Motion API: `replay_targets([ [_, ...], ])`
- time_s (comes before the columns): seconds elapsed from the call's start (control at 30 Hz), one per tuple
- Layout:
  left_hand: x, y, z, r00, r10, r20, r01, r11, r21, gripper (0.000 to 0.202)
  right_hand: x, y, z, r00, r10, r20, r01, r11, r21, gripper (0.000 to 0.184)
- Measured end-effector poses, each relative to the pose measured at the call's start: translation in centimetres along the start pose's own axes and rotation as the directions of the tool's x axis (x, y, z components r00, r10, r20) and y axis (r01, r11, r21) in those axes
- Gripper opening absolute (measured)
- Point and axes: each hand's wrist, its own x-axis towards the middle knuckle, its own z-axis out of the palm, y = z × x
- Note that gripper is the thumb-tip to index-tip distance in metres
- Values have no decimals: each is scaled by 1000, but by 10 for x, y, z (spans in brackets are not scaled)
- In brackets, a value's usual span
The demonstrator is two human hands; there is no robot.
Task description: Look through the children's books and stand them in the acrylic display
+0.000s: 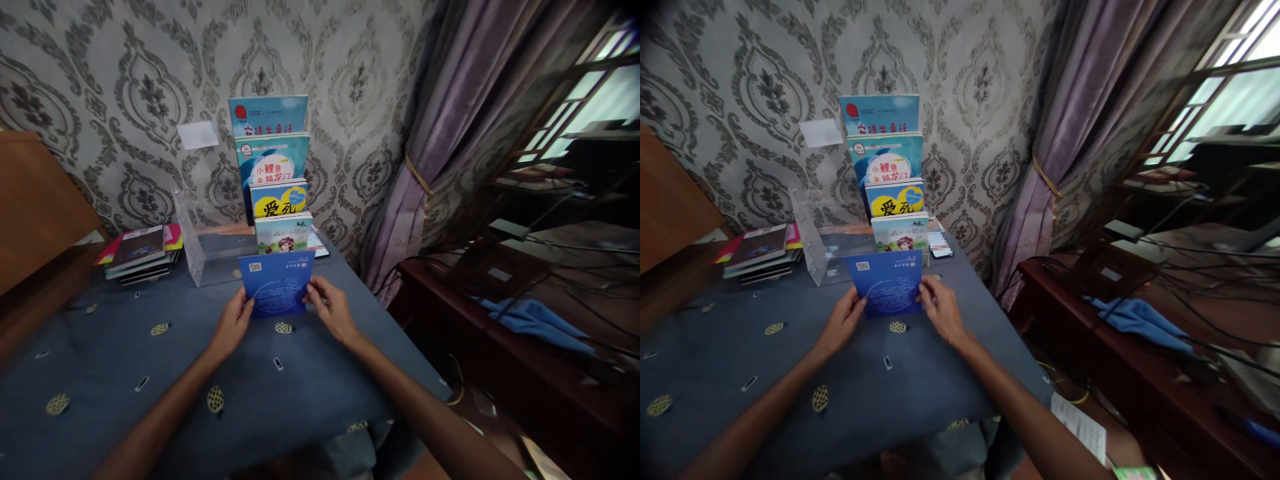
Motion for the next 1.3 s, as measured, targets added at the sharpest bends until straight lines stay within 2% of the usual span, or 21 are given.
replay_targets([
  [0.13, -5, -10, 3, 1000, -19, 3, 19, 1000, 14, 23, -7, 4, 4, 1000, -23, -4, 23, 998, -52, 24],
  [0.23, 3, -11, 2, 1000, 9, 6, -9, 999, 52, 18, 0, 8, 6, 1000, -23, -8, 22, 998, -54, 23],
  [0.4, 49, 6, -4, 993, 120, -25, -109, 958, 264, 14, 39, 9, -2, 994, -66, -93, 57, 994, -89, 22],
  [0.57, 100, 28, -9, 923, 365, -121, -260, 825, 501, 15, 91, 9, -14, 952, -235, -198, 222, 971, -89, 27],
  [0.67, 115, 26, -7, 907, 399, -136, -271, 799, 537, 15, 107, 17, -14, 938, -274, -214, 262, 962, -80, 29],
  [0.87, 121, 4, 2, 913, 371, -171, -229, 811, 538, 15, 108, 40, -4, 947, -249, -204, 241, 968, -67, 32],
  [1.13, 127, -3, 4, 896, 399, -193, -258, 823, 505, 14, 112, 44, -3, 934, -274, -230, 263, 962, -78, 30],
  [1.3, 123, -8, 9, 936, 319, -150, -184, 806, 563, 13, 113, 56, 0, 951, -235, -199, 219, 971, -98, 25],
])
